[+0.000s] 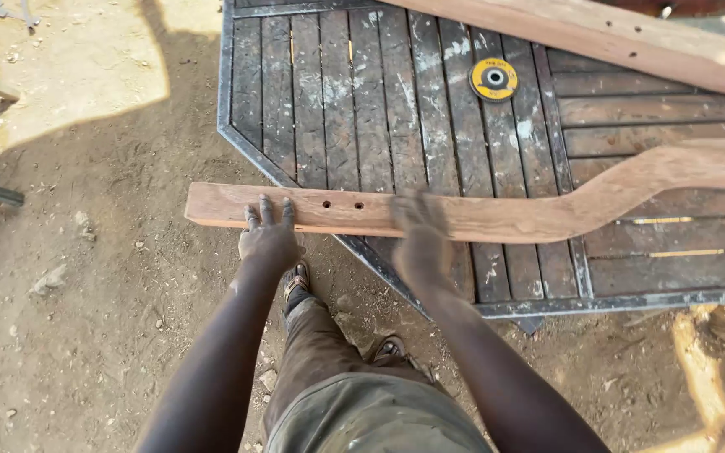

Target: Sanding a curved wooden beam with sandpaper to smooth the surface

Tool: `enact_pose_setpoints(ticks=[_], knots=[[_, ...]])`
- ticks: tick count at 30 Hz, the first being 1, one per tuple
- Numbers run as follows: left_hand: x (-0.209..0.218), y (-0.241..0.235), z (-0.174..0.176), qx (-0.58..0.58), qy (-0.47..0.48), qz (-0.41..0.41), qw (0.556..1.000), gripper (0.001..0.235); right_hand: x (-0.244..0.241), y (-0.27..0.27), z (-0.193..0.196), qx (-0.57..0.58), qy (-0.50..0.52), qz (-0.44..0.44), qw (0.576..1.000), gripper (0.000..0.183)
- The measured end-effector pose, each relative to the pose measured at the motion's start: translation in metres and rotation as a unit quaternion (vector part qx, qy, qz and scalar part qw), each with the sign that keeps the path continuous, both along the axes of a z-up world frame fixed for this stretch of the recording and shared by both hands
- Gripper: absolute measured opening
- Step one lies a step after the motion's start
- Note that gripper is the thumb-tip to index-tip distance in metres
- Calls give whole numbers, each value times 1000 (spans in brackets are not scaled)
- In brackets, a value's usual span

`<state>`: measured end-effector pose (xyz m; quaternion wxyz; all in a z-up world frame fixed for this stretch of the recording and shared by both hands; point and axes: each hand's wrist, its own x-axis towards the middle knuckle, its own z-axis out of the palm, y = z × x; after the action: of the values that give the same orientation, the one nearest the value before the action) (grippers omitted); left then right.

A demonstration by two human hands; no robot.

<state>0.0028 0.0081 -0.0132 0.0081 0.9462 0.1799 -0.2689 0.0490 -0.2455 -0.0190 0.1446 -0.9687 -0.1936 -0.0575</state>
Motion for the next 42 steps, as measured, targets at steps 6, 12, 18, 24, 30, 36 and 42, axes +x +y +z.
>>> enact_pose_setpoints(ticks=[6,12,18,24,30,36,42], knots=[[-5,13,3,-37,-39,-20,998,92,2,9,25,651,308,58,692,37],[-2,14,18,-44,-27,-9,999,81,98,-243,-66,7,56,-112,992,64],[-7,5,39,-72,-43,10,996,74,-30,25,35,267,-109,-27,957,60],[-9,5,53,-66,-43,-4,997,74,-19,0,3,112,-45,218,968,34],[-9,8,36,-56,-58,-10,997,74,42,-233,-42,67,-37,-146,986,66],[-1,5,30,-52,-61,-4,997,74,-2,-84,-116,-41,-61,-76,994,68],[-8,8,35,-60,-47,-19,997,79,-38,-11,-41,-8,-62,165,984,70]])
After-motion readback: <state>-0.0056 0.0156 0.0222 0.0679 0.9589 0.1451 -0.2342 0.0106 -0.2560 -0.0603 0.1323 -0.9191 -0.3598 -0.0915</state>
